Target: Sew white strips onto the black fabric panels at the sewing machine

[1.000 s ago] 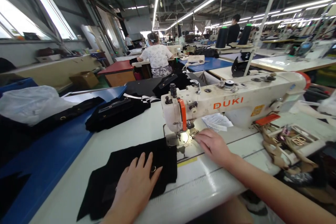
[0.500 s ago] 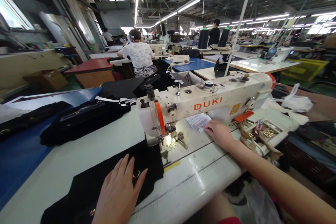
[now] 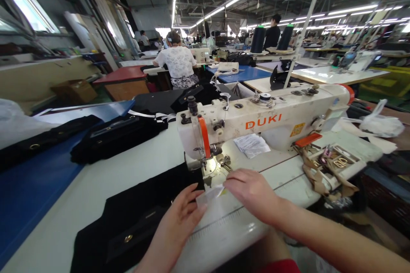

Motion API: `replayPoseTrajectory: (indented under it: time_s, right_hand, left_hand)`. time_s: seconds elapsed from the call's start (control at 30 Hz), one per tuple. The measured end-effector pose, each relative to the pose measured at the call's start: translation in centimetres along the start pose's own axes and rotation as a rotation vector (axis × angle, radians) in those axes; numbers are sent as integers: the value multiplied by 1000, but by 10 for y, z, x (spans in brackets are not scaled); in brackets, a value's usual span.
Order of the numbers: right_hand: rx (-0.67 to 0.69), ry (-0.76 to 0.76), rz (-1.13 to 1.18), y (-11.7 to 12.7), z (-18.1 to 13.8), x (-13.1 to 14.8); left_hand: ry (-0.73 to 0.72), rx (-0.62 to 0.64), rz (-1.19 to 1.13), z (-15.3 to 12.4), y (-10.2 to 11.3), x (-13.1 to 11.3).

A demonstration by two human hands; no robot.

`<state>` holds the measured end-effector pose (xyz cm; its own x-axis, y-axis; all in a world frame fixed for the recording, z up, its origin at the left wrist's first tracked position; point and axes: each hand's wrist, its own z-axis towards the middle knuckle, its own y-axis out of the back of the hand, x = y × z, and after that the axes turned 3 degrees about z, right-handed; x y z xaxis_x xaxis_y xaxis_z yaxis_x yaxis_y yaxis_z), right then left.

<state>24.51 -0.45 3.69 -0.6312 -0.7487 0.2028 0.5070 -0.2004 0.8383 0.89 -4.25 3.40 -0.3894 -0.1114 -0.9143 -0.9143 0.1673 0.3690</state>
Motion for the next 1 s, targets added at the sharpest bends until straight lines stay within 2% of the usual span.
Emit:
replayPoseTrajectory:
  time_s: [0.07,0.13,0.2,0.3,0.43,0.5,0.53,0.63,0.7,0.73,0.83,0.93,1.0]
  right_hand:
    - [44,29,65,-13,6,21]
    - [54,-10,214,-23,11,32]
    - [31,-143,456,-31,16,36]
    - [17,-436,843,-44,24,32]
    - [77,-680,1173,-63,32,24]
    - [71,-764,1253,-70,37,21]
    - [61,-800,1279,-73,39,20]
    - [43,-881,1341,-79,47,19]
    - [54,-905,1375,-81,51,20]
    - [58,-910,1383,-81,53,19]
    - [67,-900,1347,-81,57,18]
    - [66,-829,1186,-77,57,15]
    - [23,-732,995,-71,55,13]
  left_hand:
    - [135,51,-113,0,1,-5]
    - [213,22,-109,0,7,-7]
    - [231,-22,-74,-2,15,-9]
    - [212,-38,-44,-2,25,-10]
    - [174,-27,63,4,32,-9]
    - [68,-85,225,7,33,-6]
    - [-43,-142,343,8,33,-3]
    - [-550,-268,774,12,31,4]
    - [-848,-239,992,14,28,7]
    - [-947,-214,1060,16,27,8]
    - [-1086,-190,1141,24,27,9]
    - [-1090,-159,1143,33,31,13]
    - [-1058,-133,1127,39,32,17]
